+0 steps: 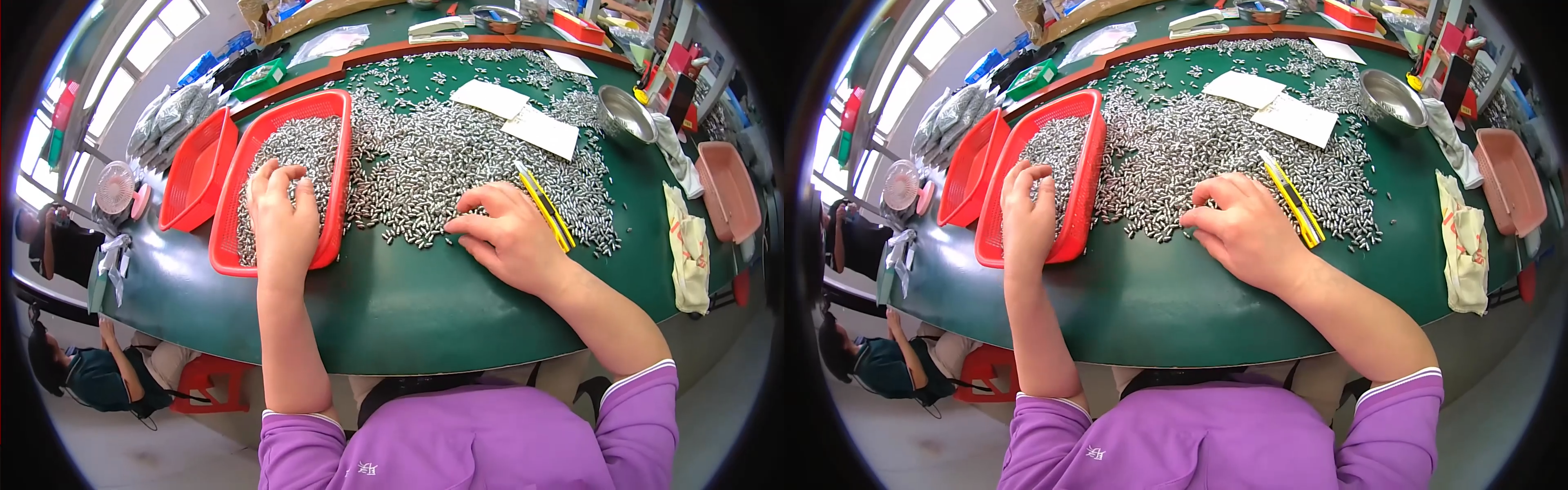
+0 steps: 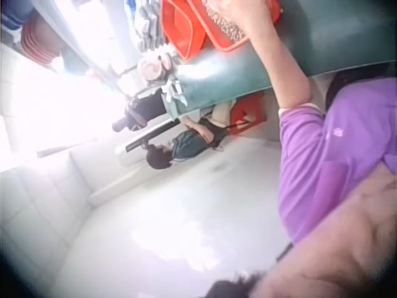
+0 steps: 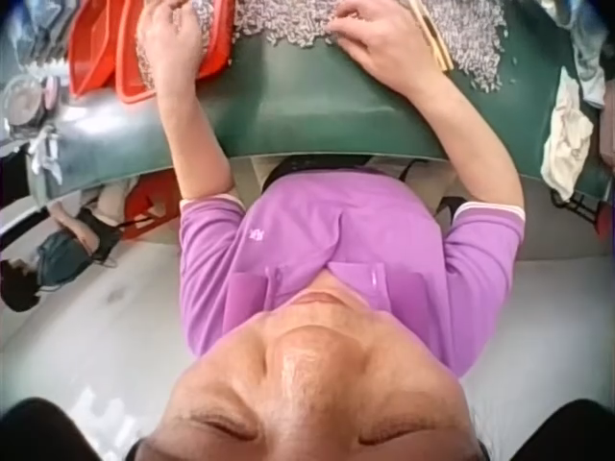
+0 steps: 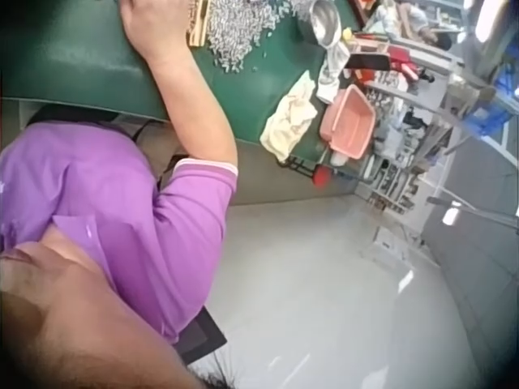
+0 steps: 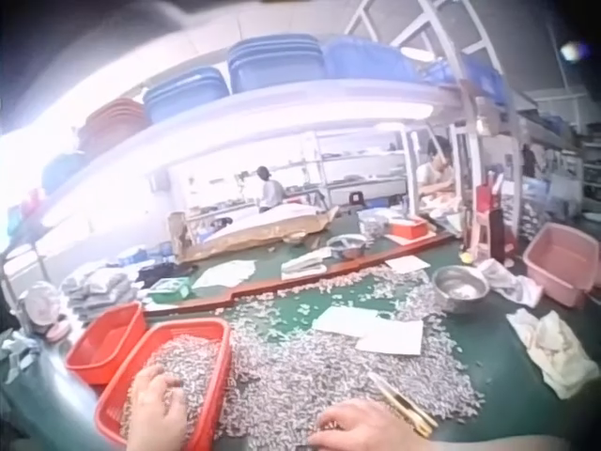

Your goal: Manually sorting and inspecting small cylindrical metal components at a workbench in a factory.

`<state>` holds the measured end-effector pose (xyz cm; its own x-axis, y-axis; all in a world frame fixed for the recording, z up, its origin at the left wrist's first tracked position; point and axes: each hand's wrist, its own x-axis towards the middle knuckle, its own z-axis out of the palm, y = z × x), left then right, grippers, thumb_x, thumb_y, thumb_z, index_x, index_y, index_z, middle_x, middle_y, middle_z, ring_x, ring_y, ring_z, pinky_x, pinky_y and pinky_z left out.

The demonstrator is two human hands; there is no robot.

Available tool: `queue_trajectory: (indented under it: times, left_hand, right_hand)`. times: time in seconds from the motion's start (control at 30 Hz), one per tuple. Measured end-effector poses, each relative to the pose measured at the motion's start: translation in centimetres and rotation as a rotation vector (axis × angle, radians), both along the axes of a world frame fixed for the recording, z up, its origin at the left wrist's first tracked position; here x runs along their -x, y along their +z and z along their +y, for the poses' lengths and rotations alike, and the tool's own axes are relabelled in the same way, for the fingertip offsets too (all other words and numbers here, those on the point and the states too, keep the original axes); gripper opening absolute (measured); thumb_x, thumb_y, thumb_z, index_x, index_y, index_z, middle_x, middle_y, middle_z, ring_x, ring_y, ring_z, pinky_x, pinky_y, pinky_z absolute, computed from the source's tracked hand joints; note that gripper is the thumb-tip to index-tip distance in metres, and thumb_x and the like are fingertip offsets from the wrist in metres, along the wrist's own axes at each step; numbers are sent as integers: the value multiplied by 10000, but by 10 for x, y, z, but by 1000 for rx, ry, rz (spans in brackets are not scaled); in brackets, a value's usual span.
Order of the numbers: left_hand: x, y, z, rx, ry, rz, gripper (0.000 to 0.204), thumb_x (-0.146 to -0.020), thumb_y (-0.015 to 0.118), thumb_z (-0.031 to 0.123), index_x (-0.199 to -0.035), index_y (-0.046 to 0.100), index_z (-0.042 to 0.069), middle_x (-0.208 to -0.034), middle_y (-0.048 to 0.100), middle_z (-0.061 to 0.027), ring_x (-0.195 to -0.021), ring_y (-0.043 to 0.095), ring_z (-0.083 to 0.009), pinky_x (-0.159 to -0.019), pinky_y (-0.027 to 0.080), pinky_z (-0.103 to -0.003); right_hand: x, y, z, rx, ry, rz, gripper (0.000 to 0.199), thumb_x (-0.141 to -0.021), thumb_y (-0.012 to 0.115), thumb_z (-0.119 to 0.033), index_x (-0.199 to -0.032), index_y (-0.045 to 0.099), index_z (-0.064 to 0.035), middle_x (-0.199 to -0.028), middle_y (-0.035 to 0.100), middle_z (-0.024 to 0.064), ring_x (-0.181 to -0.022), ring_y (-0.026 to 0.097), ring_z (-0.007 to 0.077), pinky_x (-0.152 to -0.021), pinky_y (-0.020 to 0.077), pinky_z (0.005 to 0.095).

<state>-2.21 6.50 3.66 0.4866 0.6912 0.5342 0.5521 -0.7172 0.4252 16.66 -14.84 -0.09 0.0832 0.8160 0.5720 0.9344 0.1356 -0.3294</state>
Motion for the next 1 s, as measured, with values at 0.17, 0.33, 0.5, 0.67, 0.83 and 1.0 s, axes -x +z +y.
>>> queue_trajectory:
  times: [0.17,0.33,0.5,0.67,0.83,1.0]
  left_hand:
    - [-11,10,-16,-100,-125,-163,194,-894,585,66,-1073,628,6,-1306,522,-220,-1252,469,-361,-1049,372,-449]
    - [-26,-3,-62,327,-774,-550,177,-879,583,-76,-1029,613,12,-1147,599,-126,-941,638,-170,-711,511,-260]
    - [-32,-28,-80,919,-702,-174,101,-904,605,20,-1004,593,23,-910,593,-38,-721,586,-86,-642,478,-234]
    - [-32,-25,-82,1054,-769,-16,80,-948,603,87,-1004,575,37,-837,586,15,-701,572,-51,-623,470,-212]
    - [-33,-28,-82,940,-791,52,74,-920,617,79,-974,592,36,-801,582,15,-691,569,-56,-634,478,-230]
    - [-31,-27,-82,711,-836,-46,97,-879,644,42,-972,615,45,-910,576,-18,-750,567,-77,-643,474,-241]
  right_hand:
    - [1,-5,-3,37,25,-27,156,-751,749,-145,-900,706,-136,-1043,587,32,-1055,548,264,-905,447,419]
    - [4,-2,-5,142,-12,34,119,-746,739,-141,-837,668,-112,-1006,578,43,-1028,551,265,-907,442,416]
    - [8,-2,-6,163,-57,25,123,-759,723,-136,-848,649,-94,-1011,575,55,-1030,542,271,-922,429,418]
    - [8,1,-7,141,-82,20,87,-767,700,-131,-819,642,-92,-986,561,48,-1044,523,258,-907,425,405]
    - [9,4,-9,186,-92,33,88,-769,694,-115,-816,626,-85,-991,562,62,-1041,515,268,-910,420,406]
    - [6,7,-5,110,-108,77,139,-780,690,-71,-881,595,-72,-956,570,83,-963,537,295,-866,437,405]
